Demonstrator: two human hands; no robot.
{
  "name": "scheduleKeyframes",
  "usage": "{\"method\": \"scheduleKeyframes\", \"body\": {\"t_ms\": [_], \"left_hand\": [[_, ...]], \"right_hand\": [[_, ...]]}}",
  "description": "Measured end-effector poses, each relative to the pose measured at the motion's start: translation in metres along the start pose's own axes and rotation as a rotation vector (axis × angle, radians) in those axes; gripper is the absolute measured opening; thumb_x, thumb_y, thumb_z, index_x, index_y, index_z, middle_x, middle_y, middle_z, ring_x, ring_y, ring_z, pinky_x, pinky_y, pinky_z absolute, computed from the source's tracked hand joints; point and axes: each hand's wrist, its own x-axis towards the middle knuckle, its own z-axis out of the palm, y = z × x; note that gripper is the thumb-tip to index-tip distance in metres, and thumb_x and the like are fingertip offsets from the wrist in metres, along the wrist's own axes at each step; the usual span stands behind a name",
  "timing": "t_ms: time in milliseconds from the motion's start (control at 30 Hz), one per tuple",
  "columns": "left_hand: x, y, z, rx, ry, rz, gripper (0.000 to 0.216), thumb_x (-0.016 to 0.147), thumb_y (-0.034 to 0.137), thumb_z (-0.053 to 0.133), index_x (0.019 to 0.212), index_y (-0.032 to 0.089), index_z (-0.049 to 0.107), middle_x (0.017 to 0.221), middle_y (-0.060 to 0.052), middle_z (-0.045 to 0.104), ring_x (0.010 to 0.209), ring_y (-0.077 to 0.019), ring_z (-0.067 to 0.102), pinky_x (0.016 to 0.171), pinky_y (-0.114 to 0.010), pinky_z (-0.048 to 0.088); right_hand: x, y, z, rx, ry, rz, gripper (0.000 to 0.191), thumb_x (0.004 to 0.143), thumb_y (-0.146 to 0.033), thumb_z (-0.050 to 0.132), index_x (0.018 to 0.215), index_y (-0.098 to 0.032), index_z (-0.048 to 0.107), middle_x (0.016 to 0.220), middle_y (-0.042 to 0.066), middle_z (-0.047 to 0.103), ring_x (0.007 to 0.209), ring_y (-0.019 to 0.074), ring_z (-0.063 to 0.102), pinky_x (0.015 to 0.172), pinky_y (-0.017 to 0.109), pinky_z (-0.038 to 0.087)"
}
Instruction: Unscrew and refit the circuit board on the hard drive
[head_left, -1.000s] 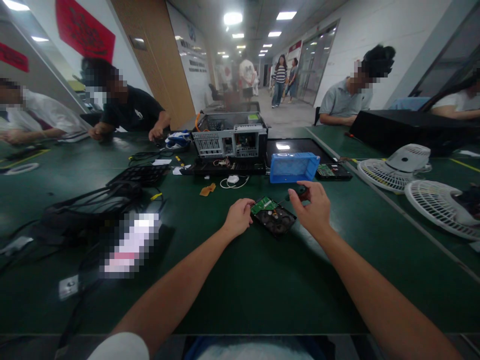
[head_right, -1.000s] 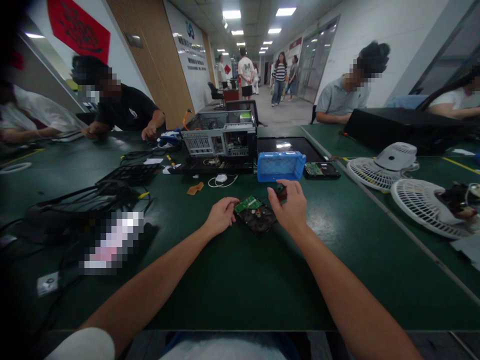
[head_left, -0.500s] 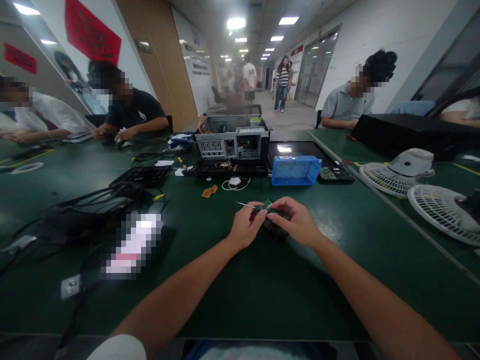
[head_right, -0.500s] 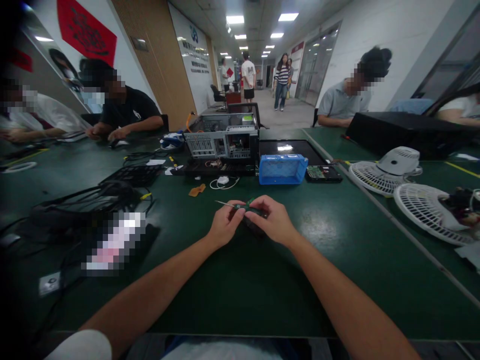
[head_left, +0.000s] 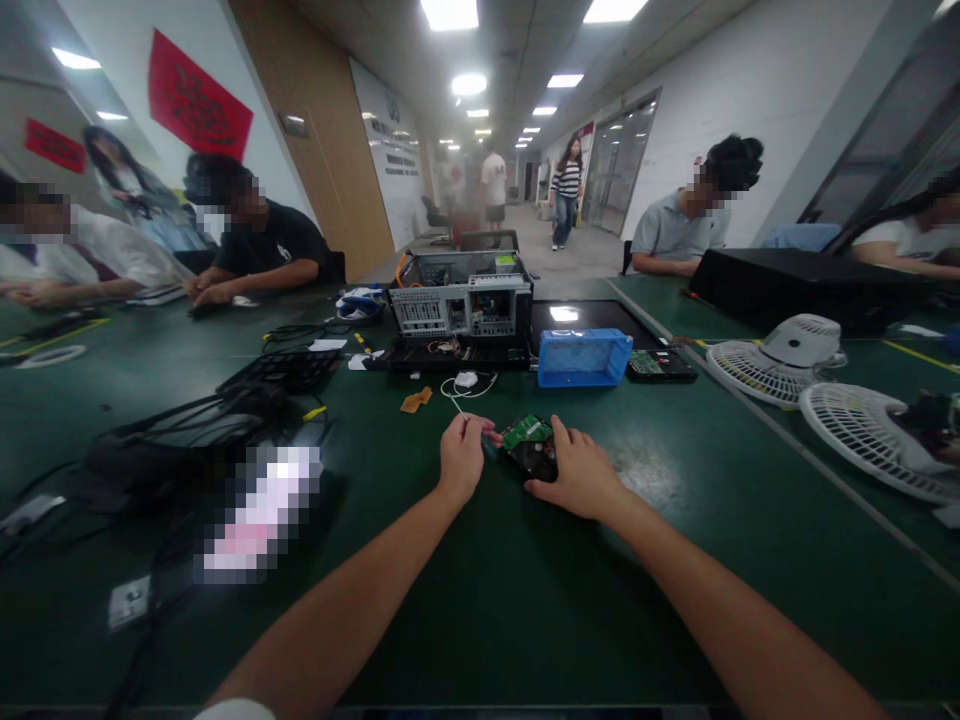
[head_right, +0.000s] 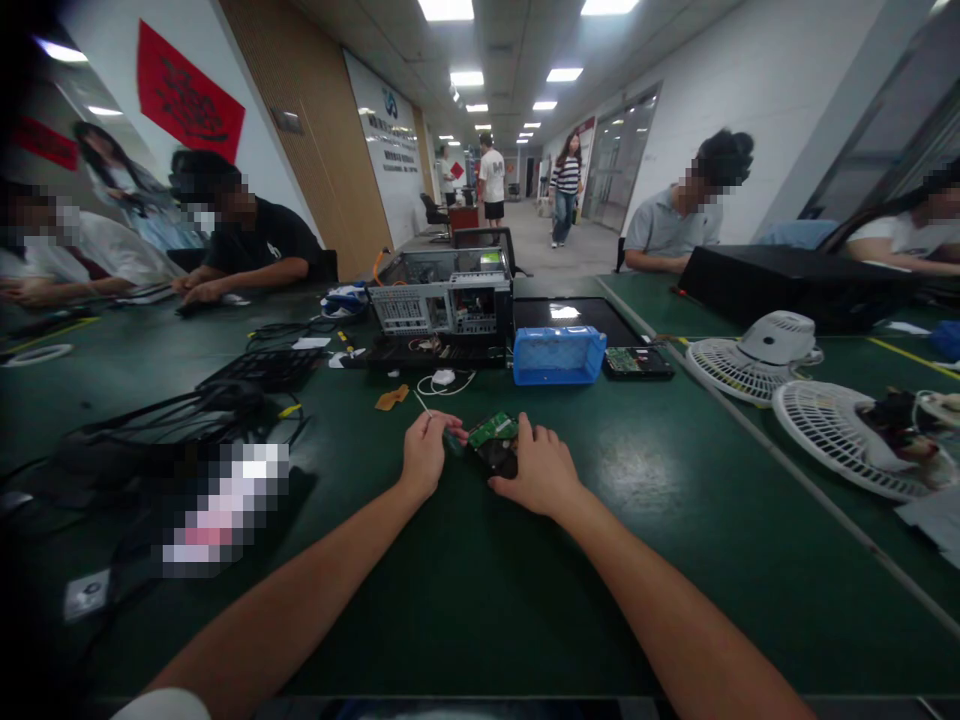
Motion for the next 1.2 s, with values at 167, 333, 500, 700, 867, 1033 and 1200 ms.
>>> {"method": "scheduleKeyframes", "body": {"t_ms": [167, 333, 500, 700, 867, 1033, 1200], "left_hand": [[0.001, -0.004, 0.000, -0.013, -0.062, -0.143, 0.023, 0.091, 0.041, 0.058, 0.089, 0.019, 0.061, 0.060, 0.002, 0.060, 0.043, -0.0108, 0.052, 0.040, -0.019, 0.033], [-0.002, -0.004, 0.004, 0.046, -0.105, -0.199, 0.035, 0.087, 0.050, 0.072, 0.095, 0.017, 0.063, 0.077, -0.004, 0.071, 0.043, -0.0079, 0.053, 0.038, -0.018, 0.033], [-0.013, 0.000, 0.014, -0.046, -0.247, -0.270, 0.048, 0.088, 0.062, 0.069, 0.098, 0.016, 0.064, 0.055, 0.002, 0.061, 0.038, -0.0084, 0.049, 0.037, -0.016, 0.029], [-0.020, 0.004, 0.017, -0.149, -0.281, -0.232, 0.052, 0.089, 0.060, 0.070, 0.117, 0.018, 0.060, 0.049, 0.007, 0.054, 0.036, -0.0092, 0.049, 0.038, -0.016, 0.031], [-0.014, 0.003, 0.012, -0.233, -0.257, -0.264, 0.050, 0.083, 0.054, 0.078, 0.112, 0.018, 0.061, 0.053, 0.009, 0.052, 0.034, -0.0055, 0.042, 0.036, -0.016, 0.026], [-0.008, 0.003, 0.008, -0.328, -0.218, -0.289, 0.045, 0.078, 0.051, 0.083, 0.096, 0.017, 0.059, 0.066, 0.006, 0.058, 0.036, -0.0027, 0.042, 0.035, -0.016, 0.025], [-0.005, 0.004, 0.006, -0.399, -0.232, -0.301, 0.046, 0.076, 0.051, 0.084, 0.095, 0.018, 0.058, 0.070, 0.006, 0.058, 0.036, -0.0012, 0.041, 0.034, -0.016, 0.023]], "right_hand": [[0.004, 0.000, -0.004, -0.022, 0.060, 0.028, 0.101, 0.071, -0.057, 0.080, 0.150, -0.008, 0.043, 0.125, 0.025, 0.066, 0.114, 0.0450, 0.063, 0.095, 0.054, 0.050], [0.008, 0.003, -0.010, 0.017, 0.179, 0.099, 0.089, 0.078, -0.061, 0.073, 0.145, -0.008, 0.046, 0.123, 0.023, 0.068, 0.109, 0.0430, 0.066, 0.092, 0.051, 0.052], [0.006, -0.001, -0.010, 0.088, 0.242, 0.079, 0.093, 0.078, -0.060, 0.074, 0.148, -0.008, 0.042, 0.122, 0.023, 0.069, 0.107, 0.0425, 0.068, 0.088, 0.050, 0.054], [0.004, -0.011, -0.003, 0.135, 0.319, 0.022, 0.087, 0.079, -0.056, 0.075, 0.147, -0.012, 0.044, 0.129, 0.023, 0.066, 0.114, 0.0429, 0.065, 0.093, 0.054, 0.053], [0.002, -0.014, 0.000, 0.174, 0.298, 0.018, 0.089, 0.079, -0.064, 0.075, 0.146, -0.012, 0.047, 0.137, 0.024, 0.061, 0.121, 0.0438, 0.061, 0.101, 0.057, 0.050], [0.013, -0.001, -0.002, 0.479, 0.321, 0.087, 0.076, 0.085, -0.070, 0.068, 0.138, -0.016, 0.056, 0.137, 0.022, 0.063, 0.126, 0.0406, 0.060, 0.107, 0.060, 0.046], [0.026, 0.018, -0.004, 1.391, -0.079, 0.347, 0.058, 0.098, -0.069, 0.048, 0.121, -0.018, 0.063, 0.121, 0.016, 0.072, 0.115, 0.0327, 0.069, 0.096, 0.053, 0.057]]}}
